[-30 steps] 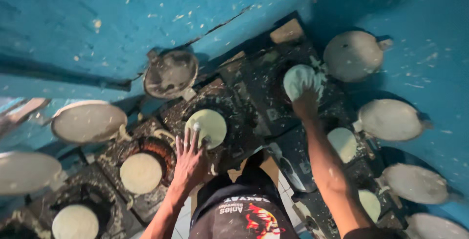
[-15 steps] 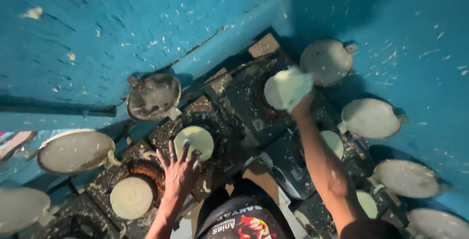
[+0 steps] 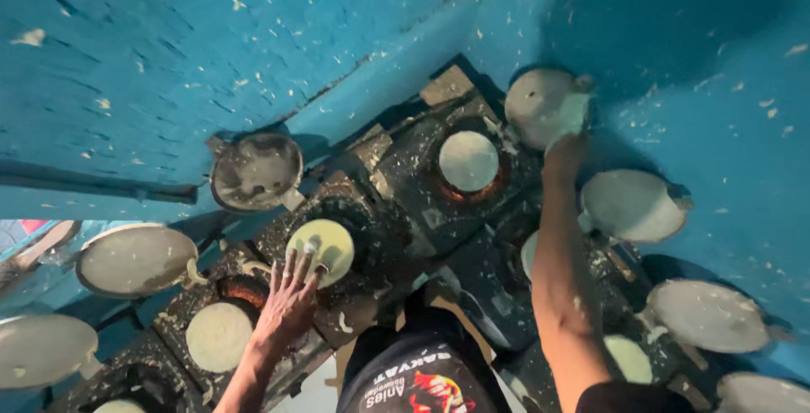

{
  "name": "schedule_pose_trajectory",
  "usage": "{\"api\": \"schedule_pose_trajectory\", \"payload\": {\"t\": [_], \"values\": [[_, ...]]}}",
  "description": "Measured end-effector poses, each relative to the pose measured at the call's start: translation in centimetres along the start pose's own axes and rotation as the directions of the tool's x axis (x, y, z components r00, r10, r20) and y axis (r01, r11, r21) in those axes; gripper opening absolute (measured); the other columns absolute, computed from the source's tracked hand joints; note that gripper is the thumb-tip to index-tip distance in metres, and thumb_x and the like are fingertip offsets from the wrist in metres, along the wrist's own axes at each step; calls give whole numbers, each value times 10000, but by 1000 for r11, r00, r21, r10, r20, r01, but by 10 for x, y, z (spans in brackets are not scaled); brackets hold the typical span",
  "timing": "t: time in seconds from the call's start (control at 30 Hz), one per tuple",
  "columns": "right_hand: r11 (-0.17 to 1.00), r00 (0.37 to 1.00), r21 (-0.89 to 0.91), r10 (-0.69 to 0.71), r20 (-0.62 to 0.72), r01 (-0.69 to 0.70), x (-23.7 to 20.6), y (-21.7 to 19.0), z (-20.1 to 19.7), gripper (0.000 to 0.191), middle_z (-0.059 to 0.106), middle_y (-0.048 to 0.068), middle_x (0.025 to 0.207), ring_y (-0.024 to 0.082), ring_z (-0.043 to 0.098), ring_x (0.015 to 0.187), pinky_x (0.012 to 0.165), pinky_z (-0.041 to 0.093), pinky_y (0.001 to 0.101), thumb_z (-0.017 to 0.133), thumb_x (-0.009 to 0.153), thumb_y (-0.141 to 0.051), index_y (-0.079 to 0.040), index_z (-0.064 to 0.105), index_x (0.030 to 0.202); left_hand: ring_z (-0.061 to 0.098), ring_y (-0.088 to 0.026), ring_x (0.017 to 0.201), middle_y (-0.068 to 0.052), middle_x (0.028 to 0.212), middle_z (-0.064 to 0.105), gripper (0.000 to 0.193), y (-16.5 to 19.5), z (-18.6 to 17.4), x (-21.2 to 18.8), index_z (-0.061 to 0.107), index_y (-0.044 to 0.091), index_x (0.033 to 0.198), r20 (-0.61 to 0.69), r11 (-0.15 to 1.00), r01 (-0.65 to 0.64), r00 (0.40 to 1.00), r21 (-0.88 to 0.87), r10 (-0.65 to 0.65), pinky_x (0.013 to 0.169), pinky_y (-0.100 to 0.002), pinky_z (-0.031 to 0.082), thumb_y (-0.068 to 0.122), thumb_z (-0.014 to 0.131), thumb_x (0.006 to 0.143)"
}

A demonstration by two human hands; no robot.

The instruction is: The person scoops batter from a large basin and spreads it by hand onto several round griddle molds on a multi-burner stove. They press and smooth the cooking flatbreads, peel finished ones off the molds, and stack the cooked flatbreads on a round woven tray.

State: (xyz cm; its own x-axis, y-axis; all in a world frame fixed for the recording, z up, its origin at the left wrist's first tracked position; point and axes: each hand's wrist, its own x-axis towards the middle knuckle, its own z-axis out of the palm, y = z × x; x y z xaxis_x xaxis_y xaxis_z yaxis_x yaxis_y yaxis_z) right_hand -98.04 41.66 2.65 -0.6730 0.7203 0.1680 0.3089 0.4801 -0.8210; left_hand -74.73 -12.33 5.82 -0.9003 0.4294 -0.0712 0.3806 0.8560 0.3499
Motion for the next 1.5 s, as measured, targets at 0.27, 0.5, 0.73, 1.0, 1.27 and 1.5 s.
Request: {"api": "schedule_pose_trajectory", "payload": {"t": [0.27,0.5,0.73,1.0,1.27,1.5], "values": [[890,896,284,241,374,-358,-37,10,7,473,545,304,1440,466,443,1374,1134,301,613,613,884,-240,-12,694,1289,259,-453,1494,-234,1579,365,500,-10,-13,12,632,61,1269,8,993,-117,993,-24,117,1202,-553,255,110,656,773],[468,755,607,253,605,-643,-62,-14,-36,476,534,303,1453,473,431,1386,1141,292,624,614,894,-236,-16,680,1311,624,-364,1209,-180,1254,678,345,-41,12,4,631,60,1298,-60,808,150,973,-570,-224,1007,-463,524,116,592,959],[306,397,376,7,918,-875,-195,-63,-12,480,523,303,1465,479,419,1398,1148,282,634,615,905,-231,-21,666,1333,628,-159,898,-15,1002,638,170,-49,1,-28,617,145,1149,120,-413,-384,596,-825,-794,778,-322,506,169,573,987],[834,236,522,-551,800,178,-332,-83,75,486,510,302,1479,487,405,1411,1157,272,646,616,917,-225,-26,650,1359,639,-329,1172,-139,1239,656,255,-95,-76,-183,610,35,1221,-425,702,214,665,-680,-614,1024,-402,500,-11,560,975],[453,274,127,-715,643,883,-484,-146,123,493,497,301,1493,494,392,1425,1165,261,658,617,929,-219,-31,634,1384,523,-494,1270,-285,1434,507,424,-106,-35,-237,626,5,1214,-324,840,219,851,-496,-412,1045,-489,456,-75,653,798],[502,290,126,-666,687,856,-491,-108,99,622,467,332,1514,534,349,1444,1210,243,643,580,862,-177,-13,509,1458,464,-432,1407,-239,1530,460,438,-99,-1,-245,586,34,1279,-241,812,270,864,-518,-441,1172,-500,390,-9,617,845]]}}
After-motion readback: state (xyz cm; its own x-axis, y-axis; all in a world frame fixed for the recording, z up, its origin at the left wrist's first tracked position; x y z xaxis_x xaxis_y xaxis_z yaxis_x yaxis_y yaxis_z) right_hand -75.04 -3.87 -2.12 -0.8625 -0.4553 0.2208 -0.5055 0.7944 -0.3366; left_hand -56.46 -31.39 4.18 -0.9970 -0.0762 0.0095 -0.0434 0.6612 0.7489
